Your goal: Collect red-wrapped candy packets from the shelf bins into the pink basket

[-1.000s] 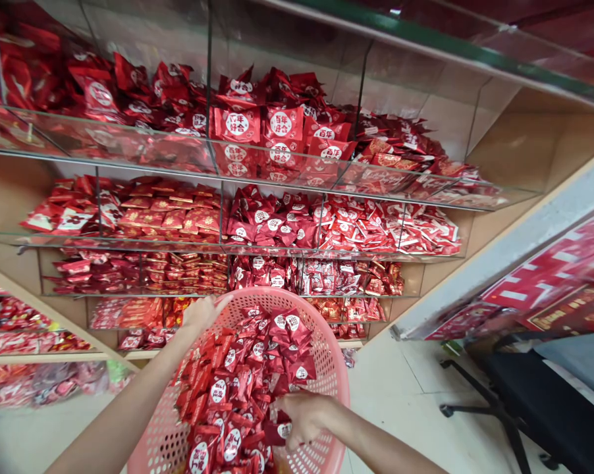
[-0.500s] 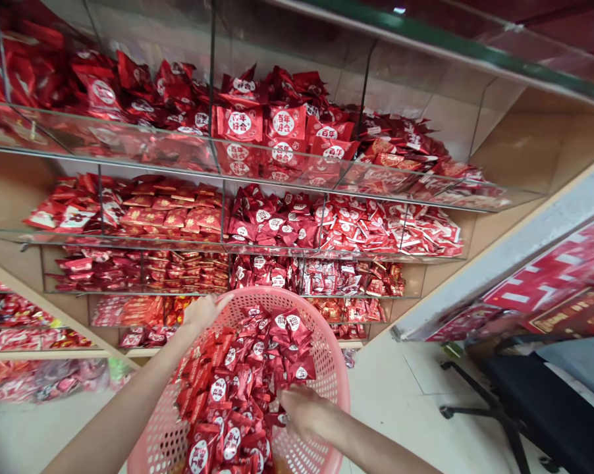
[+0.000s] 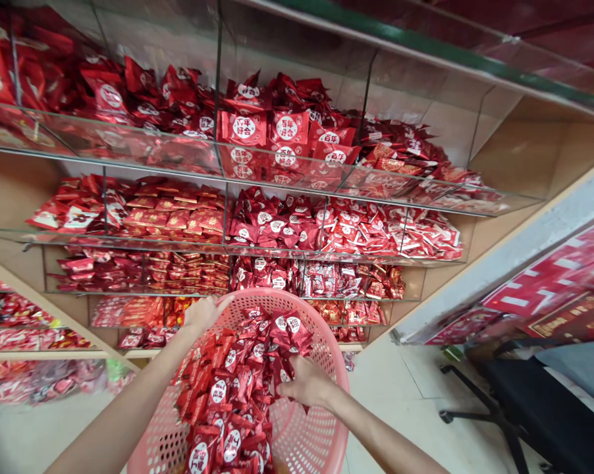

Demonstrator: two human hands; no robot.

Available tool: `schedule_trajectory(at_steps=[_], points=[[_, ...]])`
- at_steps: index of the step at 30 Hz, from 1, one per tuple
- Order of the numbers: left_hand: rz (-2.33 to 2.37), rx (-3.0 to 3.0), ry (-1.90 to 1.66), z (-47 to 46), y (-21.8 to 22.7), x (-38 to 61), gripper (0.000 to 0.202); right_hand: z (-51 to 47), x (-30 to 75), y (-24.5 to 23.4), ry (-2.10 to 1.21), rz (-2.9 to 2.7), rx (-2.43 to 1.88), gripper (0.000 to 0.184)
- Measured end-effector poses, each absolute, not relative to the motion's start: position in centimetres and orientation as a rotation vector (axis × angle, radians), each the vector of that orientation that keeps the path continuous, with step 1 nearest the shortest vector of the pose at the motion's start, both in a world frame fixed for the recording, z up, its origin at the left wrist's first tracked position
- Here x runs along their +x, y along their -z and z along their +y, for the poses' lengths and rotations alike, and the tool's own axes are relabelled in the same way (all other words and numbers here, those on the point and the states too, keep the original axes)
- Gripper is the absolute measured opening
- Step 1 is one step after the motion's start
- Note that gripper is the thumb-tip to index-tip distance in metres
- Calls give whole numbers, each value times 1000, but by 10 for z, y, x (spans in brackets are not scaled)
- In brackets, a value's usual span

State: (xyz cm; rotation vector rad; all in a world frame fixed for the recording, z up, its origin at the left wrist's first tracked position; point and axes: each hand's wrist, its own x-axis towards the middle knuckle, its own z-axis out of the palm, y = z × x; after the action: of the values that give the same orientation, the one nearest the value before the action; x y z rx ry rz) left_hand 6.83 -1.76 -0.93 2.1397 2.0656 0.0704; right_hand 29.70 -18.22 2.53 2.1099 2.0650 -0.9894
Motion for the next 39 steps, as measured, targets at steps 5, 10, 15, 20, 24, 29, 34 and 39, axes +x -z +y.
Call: schedule_trajectory(at_steps=[5, 10, 15, 20, 24, 29, 34, 39], points=[[2062, 2147, -80, -18, 9, 68, 78, -178, 294, -6, 1035, 2004, 2243, 20], [2049, 2147, -74, -19, 6, 68, 79, -173, 289, 5, 903, 2030, 2269, 31], [2054, 2149, -51, -19, 6, 69, 80, -180, 288, -1, 690, 2035, 2216, 30], [2047, 2149, -42, -19, 6, 69, 80, -190, 284, -11, 751, 2106, 1956, 45], [2057, 2152, -33, -20, 4, 70, 79, -191, 278, -14, 822, 2062, 1783, 64], [2057, 2163, -25, -21, 2, 70, 81, -190, 277, -8, 912, 1986, 1715, 71], [2048, 2150, -42, -19, 5, 70, 82, -189, 277, -13, 894, 2036, 1798, 65], [2055, 2149, -50, -18, 7, 69, 81, -191, 289, -25, 1021, 2053, 1836, 44]])
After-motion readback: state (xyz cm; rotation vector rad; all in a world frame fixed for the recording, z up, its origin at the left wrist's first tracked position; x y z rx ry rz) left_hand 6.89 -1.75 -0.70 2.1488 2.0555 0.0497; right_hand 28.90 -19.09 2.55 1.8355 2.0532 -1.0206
